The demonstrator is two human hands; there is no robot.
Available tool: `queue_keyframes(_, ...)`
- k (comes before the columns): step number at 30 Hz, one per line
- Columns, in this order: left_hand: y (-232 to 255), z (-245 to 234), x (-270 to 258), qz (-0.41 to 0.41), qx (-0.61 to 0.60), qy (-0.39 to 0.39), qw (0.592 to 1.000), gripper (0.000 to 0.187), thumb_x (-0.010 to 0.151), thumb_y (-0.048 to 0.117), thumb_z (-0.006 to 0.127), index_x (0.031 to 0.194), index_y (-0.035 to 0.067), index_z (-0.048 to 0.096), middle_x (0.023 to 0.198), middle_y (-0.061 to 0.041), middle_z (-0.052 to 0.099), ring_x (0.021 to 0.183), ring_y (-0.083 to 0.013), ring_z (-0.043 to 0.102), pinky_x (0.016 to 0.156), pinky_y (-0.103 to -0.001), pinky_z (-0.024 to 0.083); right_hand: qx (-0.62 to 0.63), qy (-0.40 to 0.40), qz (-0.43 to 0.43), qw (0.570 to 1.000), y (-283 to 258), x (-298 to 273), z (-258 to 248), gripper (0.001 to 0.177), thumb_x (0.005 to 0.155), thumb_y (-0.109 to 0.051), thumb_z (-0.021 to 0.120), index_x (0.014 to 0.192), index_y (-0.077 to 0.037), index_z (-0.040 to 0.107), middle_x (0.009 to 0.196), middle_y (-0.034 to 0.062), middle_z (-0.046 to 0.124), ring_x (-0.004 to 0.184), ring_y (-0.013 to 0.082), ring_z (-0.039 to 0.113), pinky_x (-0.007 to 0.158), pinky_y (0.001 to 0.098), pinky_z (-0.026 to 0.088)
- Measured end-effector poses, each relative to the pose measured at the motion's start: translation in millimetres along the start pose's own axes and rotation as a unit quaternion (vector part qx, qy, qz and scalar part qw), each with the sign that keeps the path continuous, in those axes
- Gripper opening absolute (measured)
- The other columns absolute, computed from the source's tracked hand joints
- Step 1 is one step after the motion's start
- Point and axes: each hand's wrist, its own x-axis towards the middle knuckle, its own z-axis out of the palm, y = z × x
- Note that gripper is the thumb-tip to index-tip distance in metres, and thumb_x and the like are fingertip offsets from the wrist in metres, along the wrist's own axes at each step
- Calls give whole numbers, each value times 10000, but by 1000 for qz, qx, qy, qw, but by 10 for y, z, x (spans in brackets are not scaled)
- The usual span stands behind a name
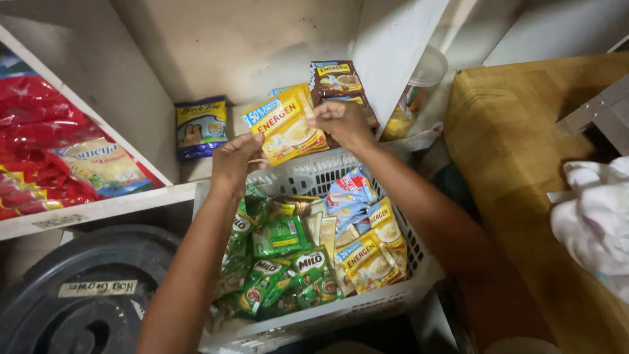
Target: The person repeatedly picks packets of Energen, Milo, and Kopiko from a white plastic crate and places them onto a wooden shelf, stacking them in neat rows. The person handles the packets one at a time, occasionally adjusting the alignment of the stacks on the shelf.
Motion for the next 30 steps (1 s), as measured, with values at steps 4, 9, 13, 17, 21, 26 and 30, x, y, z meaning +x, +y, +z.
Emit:
queue_keyframes(4, -21, -35, 304, 23, 27, 11, 999, 240, 911, 163, 814, 1037, -33, 754, 848, -89, 741, 670, -133, 669, 595, -242, 561, 9, 22, 24, 999, 137, 263, 4, 190, 864, -112, 846, 991, -14, 743, 866, 34, 761, 727, 76, 662, 629, 240, 522)
queue_keyframes(9, -369, -152, 944, -36, 44, 4, 998, 299, 749, 11, 816, 1029, 27, 711, 848, -67, 775, 625, -134, 702, 579, -265, 608, -110, 71, 72, 989, -25, 372, 69, 204, 810, -90, 831, 949, -31, 694, 780, 90, 745, 609, 153, 681, 519, 320, 526)
queue_keyframes(13, -876, -360, 1496, -70, 49, 5, 996, 295, 761, -1, 836, 1035, -8, 725, 838, -109, 754, 596, -165, 675, 537, -275, 584, -277, 65, 68, 956, 99, 443, 160, 72, 832, -105, 754, 898, -76, 750, 813, 130, 771, 715, 248, 731, 649, 398, 566)
queue_keyframes(17, -1127, -407, 1778, -115, 64, 8, 991, 280, 774, -7, 832, 1029, -34, 722, 838, -118, 748, 599, -186, 676, 517, -298, 580, -475, 19, 64, 877, 143, 506, 268, 130, 882, -133, 649, 930, -84, 760, 925, 209, 746, 889, 375, 724, 804, 503, 566)
queue_keyframes(21, -1245, -389, 1819, -111, 65, 15, 992, 243, 744, -46, 821, 976, -84, 759, 804, -165, 754, 566, -222, 658, 501, -323, 569, -574, -22, 37, 818, 274, 523, 362, 161, 874, -69, 616, 956, -44, 752, 1004, 237, 732, 930, 400, 727, 792, 518, 584)
queue_keyframes(26, -1452, -330, 1904, -78, 65, 7, 995, 226, 709, -67, 839, 913, -103, 747, 805, -158, 749, 580, -220, 690, 514, -333, 601, -628, -42, 4, 777, 242, 549, 379, 185, 880, -60, 602, 945, -11, 768, 1000, 249, 731, 906, 392, 742, 761, 498, 604)
queue_keyframes(30, -1877, -478, 2236, -96, 120, 19, 988, 211, 717, -39, 853, 898, -87, 757, 770, -167, 738, 562, -229, 666, 478, -354, 570, -638, -49, -2, 769, 352, 590, 348, 188, 862, -64, 611, 942, -14, 774, 955, 246, 737, 878, 395, 744, 739, 501, 606)
